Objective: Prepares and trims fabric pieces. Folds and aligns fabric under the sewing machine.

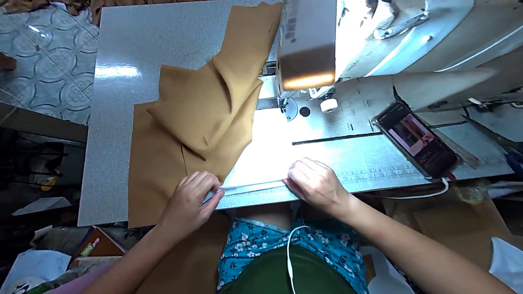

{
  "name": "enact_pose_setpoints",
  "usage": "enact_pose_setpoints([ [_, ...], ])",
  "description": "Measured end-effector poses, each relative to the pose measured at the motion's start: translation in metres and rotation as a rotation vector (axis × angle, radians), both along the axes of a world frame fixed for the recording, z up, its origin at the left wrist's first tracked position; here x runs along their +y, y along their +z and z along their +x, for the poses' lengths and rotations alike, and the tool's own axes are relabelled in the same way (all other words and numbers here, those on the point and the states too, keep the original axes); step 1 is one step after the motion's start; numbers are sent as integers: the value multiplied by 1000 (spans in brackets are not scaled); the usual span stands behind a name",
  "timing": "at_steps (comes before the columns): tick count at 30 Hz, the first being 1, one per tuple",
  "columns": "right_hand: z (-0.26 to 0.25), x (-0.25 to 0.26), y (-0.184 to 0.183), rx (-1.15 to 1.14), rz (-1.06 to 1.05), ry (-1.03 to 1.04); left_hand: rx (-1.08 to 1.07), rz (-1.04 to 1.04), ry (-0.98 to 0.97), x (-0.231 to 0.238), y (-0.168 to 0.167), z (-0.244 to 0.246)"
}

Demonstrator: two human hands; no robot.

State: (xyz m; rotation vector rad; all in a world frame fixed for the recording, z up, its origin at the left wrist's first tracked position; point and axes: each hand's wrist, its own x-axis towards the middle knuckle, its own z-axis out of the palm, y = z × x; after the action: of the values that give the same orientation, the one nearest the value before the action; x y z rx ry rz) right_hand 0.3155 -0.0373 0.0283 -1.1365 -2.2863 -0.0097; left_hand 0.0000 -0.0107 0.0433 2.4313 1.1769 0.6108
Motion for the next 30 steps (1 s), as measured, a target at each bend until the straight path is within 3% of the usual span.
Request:
enact_pose_setpoints([
  [11,9,-11,2,-70,-87,100,118,269,-272,2,-3,-11],
  [17,15,-14,3,70,-275,29,29,142,-182,0,-7,-10],
  [23,-7,-12,-5,108,-141,-136,23,10,-79,-1,-1,-6],
  [30,-33,-24,-4,-41,-3,-535,90,198,-200,-1,-4,-11],
])
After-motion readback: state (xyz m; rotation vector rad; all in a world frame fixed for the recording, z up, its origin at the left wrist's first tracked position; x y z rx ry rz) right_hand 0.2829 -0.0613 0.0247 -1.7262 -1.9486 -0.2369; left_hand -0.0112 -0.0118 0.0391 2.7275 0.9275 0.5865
